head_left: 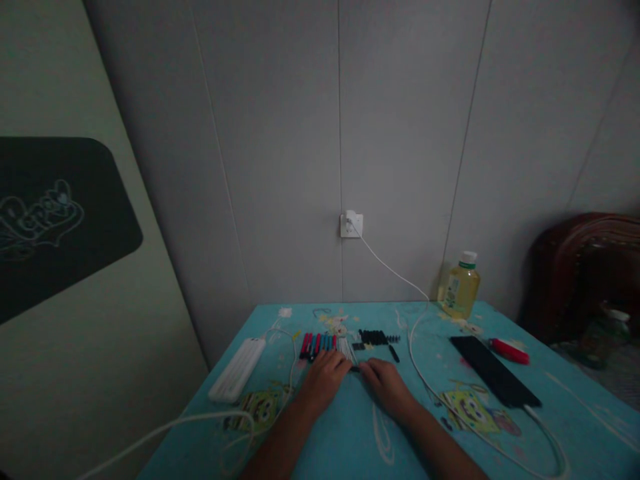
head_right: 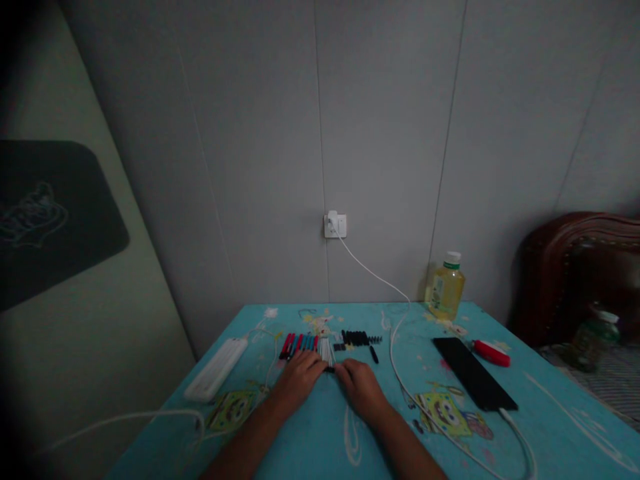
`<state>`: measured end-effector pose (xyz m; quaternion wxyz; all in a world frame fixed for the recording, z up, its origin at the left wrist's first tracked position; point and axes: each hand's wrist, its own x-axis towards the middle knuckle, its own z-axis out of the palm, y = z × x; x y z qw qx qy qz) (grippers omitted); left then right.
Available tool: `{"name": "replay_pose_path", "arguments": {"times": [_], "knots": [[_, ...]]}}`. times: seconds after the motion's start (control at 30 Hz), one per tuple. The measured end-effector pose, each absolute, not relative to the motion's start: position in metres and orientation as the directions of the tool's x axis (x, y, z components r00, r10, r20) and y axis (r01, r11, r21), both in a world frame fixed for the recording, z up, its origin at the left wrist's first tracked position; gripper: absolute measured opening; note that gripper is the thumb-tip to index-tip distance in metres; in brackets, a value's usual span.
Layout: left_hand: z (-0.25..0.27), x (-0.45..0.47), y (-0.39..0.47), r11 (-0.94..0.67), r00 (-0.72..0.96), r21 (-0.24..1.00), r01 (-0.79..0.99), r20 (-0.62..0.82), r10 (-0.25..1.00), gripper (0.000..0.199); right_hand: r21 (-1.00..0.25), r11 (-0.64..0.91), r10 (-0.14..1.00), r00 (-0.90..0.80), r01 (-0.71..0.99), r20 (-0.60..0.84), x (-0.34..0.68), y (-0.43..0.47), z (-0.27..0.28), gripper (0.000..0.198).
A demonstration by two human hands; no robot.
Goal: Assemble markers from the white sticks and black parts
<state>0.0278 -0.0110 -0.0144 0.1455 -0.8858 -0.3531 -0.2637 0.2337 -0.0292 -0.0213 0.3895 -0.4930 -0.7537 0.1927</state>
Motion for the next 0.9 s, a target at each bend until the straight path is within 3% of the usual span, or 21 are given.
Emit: {"name": "replay_pose_path", "arguments": {"times": [0.2,0.33,0.6,0.9], "knots": [[-0.017,0.026,-0.009,-0.690,0.576,-0.028,0.723,0.575,0.580,0.021,-0.698,0.466,0.882,-0.231,0.544,0.410,0.232,-0.037,-0.013,0.026],[-0.019,0.026,-0.007,-0.700,0.595,-0.047,0.713,0.568,0.568,0.021,-0.646,0.491,0.867,-0.254,0.585,0.429,0.234,-0.038,-0.013,0.019],[-0.016,0.027,-0.007,-0.720,0.617,-0.078,0.690,0.584,0.528,0.020,-0.510,0.525,0.845,-0.344,0.681,0.410,0.230,-0.044,-0.009,0.034],[-0.006,0.023,-0.008,-0.690,0.536,-0.024,0.723,0.650,0.539,0.025,-0.590,0.434,0.884,-0.197,0.681,0.423,0.238,-0.032,-0.017,0.043]]}}
